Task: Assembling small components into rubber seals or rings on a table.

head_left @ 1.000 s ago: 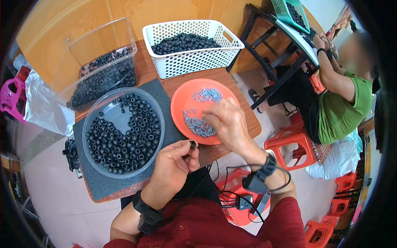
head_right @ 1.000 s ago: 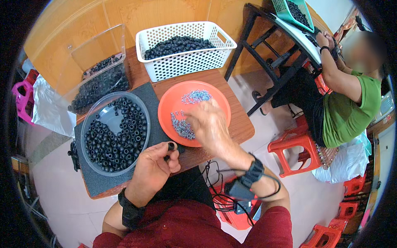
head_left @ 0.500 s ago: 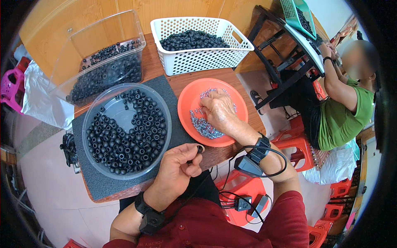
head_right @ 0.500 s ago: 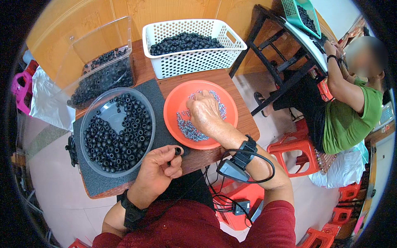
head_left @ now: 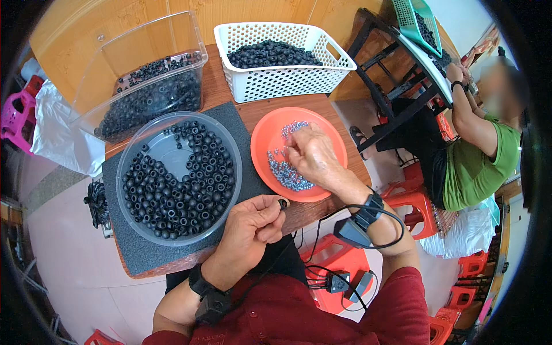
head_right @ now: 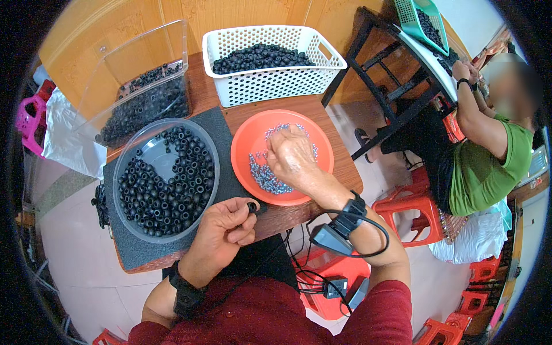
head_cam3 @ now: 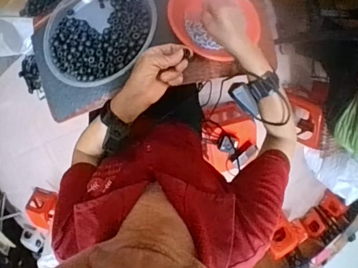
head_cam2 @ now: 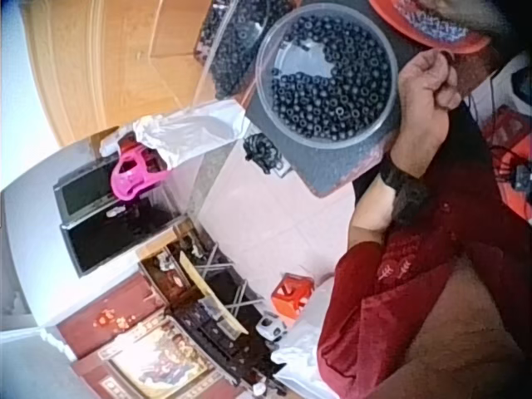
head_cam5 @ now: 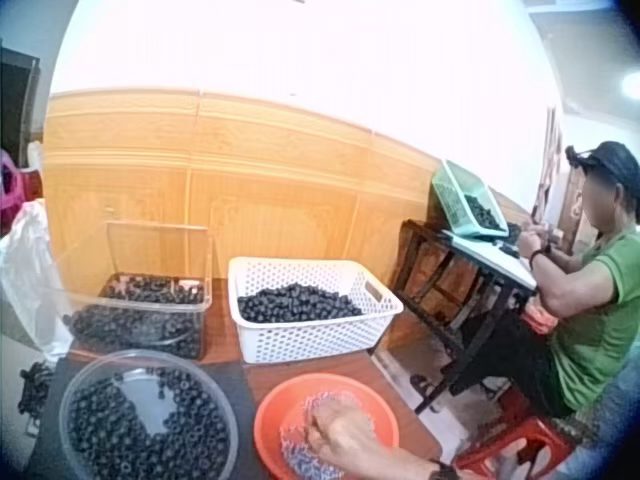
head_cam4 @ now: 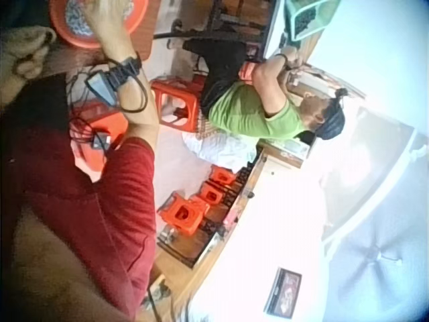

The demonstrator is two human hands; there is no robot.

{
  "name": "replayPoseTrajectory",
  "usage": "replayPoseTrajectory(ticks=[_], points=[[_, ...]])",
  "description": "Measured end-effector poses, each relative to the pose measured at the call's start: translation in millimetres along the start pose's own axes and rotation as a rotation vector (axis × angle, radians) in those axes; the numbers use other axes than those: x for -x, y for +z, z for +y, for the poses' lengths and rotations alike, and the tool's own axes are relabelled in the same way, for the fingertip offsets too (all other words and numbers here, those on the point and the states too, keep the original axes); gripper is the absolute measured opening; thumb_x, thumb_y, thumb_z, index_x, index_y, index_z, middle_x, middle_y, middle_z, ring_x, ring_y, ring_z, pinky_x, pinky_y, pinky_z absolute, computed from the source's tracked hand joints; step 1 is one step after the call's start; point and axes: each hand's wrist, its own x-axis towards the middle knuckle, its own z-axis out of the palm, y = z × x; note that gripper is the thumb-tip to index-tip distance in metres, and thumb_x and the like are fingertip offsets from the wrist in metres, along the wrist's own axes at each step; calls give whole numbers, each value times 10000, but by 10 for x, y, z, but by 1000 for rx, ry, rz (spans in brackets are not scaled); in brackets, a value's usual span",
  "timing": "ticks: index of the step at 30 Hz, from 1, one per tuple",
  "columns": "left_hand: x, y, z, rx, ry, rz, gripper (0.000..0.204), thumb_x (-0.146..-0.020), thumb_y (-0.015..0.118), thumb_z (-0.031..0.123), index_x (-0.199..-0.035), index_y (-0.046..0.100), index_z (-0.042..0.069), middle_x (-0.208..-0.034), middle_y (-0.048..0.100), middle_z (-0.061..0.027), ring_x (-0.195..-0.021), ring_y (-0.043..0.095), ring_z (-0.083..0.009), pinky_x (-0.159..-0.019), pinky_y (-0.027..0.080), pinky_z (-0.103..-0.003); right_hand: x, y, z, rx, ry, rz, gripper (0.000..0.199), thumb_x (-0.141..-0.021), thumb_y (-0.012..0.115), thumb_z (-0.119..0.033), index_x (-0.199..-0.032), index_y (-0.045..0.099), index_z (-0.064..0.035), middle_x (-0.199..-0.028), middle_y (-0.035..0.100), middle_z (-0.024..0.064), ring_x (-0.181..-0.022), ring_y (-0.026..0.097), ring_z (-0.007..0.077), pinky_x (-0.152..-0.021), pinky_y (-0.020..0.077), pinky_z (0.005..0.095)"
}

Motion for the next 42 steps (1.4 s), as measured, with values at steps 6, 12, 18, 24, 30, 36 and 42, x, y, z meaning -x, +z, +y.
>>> replayPoseTrajectory(ticks=[6, 12, 18, 24, 30, 36, 42], points=[[-24, 28, -14, -80, 34, 26, 137, -913, 531, 112, -965, 573, -7, -640, 508, -31, -404, 298, -42, -441, 267, -194, 191, -629, -428, -413, 254, -135, 64, -732, 640, -36, -749, 594, 5, -690, 562, 66, -667, 547, 147, -561, 433, 286], [-31, 144, -54, -190, 131, 92, 134, -884, 559, 54, -996, 569, -19, -720, 601, -93, -427, 371, -41, -429, 303, -182, 329, -880, -674, -757, 518, -402, 102, -741, 625, -73, -737, 615, 28, -641, 601, 89, -619, 585, 140, -563, 456, 290], [-19, 135, -122, -279, 216, 69, 192, -848, 616, 61, -1010, 565, -29, -747, 607, -71, -541, 487, -53, -460, 350, -169, 345, -883, -670, -884, 595, -493, 137, -745, 643, -90, -739, 620, 45, -672, 627, 71, -621, 568, 87, -541, 448, 270], [-9, 130, -140, -356, 188, 109, 202, -849, 623, 87, -1005, 563, -27, -754, 601, -60, -487, 431, -40, -460, 336, -171, 358, -856, -705, -1012, 691, -490, 160, -799, 652, -113, -750, 623, 37, -690, 623, 42, -632, 563, 74, -557, 464, 239], [-73, -48, -141, 13, 12, -230, 204, -885, 568, 91, -1048, 531, -26, -756, 594, -79, -453, 380, -43, -434, 302, -180, 415, -828, -681, -1123, 693, -428, 145, -829, 647, -110, -765, 626, 17, -711, 622, 25, -642, 573, 67, -573, 483, 234], [-35, 67, -135, -96, 52, -156, 198, -889, 561, 97, -1040, 528, -27, -752, 584, -76, -422, 329, -36, -429, 276, -174, 482, -821, -680, -1031, 653, -355, 163, -826, 659, -113, -745, 607, 18, -708, 621, 20, -638, 572, 58, -559, 487, 237], [-107, 81, -181, -30, 67, -150, 197, -924, 516, 172, -1042, 537, 16, -819, 605, -85, -593, 496, -103, -575, 405, -234, 552, -816, -802, -764, 578, -142, 101, -775, 669, -65, -767, 604, 12, -719, 603, 97, -616, 569, 176, -563, 456, 309]])
